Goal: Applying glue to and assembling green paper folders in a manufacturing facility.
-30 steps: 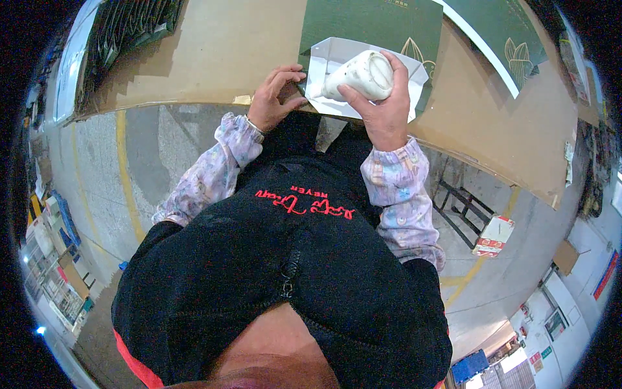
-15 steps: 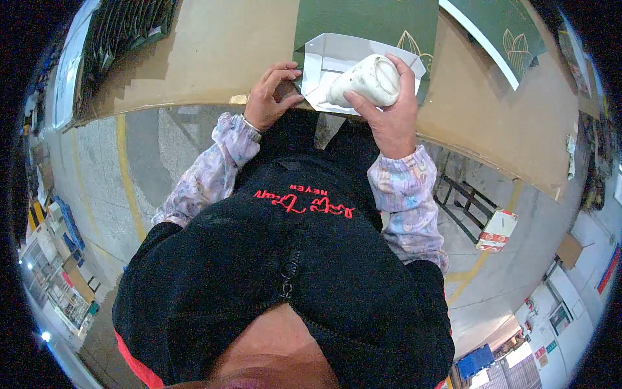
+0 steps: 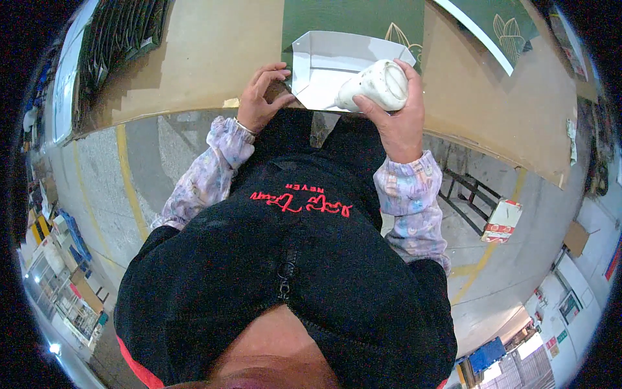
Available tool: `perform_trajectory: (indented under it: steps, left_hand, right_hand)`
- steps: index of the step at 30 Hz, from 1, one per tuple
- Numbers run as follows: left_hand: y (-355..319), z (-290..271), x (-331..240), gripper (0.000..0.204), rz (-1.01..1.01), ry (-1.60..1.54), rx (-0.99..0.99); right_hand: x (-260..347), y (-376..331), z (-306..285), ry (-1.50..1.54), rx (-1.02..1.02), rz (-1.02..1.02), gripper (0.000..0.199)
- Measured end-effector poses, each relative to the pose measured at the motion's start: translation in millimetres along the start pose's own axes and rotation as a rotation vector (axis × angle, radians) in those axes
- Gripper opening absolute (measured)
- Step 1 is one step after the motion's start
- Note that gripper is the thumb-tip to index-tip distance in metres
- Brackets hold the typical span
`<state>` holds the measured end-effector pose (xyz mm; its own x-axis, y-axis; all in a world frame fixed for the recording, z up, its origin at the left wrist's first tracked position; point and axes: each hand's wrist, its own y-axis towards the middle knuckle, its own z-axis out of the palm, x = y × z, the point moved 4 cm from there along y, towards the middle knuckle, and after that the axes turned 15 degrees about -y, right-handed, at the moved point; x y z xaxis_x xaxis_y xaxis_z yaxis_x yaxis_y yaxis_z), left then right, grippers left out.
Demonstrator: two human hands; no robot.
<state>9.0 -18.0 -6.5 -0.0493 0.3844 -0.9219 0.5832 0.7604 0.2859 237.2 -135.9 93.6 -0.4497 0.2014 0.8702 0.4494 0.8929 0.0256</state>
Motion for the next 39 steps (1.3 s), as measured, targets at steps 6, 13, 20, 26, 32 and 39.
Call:
perform_trajectory:
  steps: [6,13,20,26,32,39]
  left_hand:
    - [0.6,1.6,-2.3,0.042,0.000,0.036,-0.003]
    - [0.1,0.7,0.3,0.043,0.016,0.043,0.008]
    - [2.9,2.9,-5.2,0.044,-0.037,0.016,0.000]
    - [0.5,1.9,-3.8,0.043,-0.007,0.037,0.004]
    - [-0.5,2.1,-1.3,0.043,-0.028,-0.006,0.002]
    - [2.1,4.1,-2.9,0.043,-0.027,0.031,0.014]
  right_hand:
    - [-8.5,-2.9,-15.4,-0.055,-0.053,0.019,0.076]
    - [-22.2,-7.3,-36.7,-0.070,-0.096,0.043,0.074]
    - [-34.1,-10.9,-61.7,-0.118,-0.157,0.065,0.075]
    - [-45.3,-16.6,-78.9,-0.197,-0.217,0.073,0.075]
    - [-49.3,-20.0,-86.0,-0.204,-0.248,0.091,0.075]
    - [-47.4,-16.3,-79.5,-0.198,-0.232,0.073,0.072]
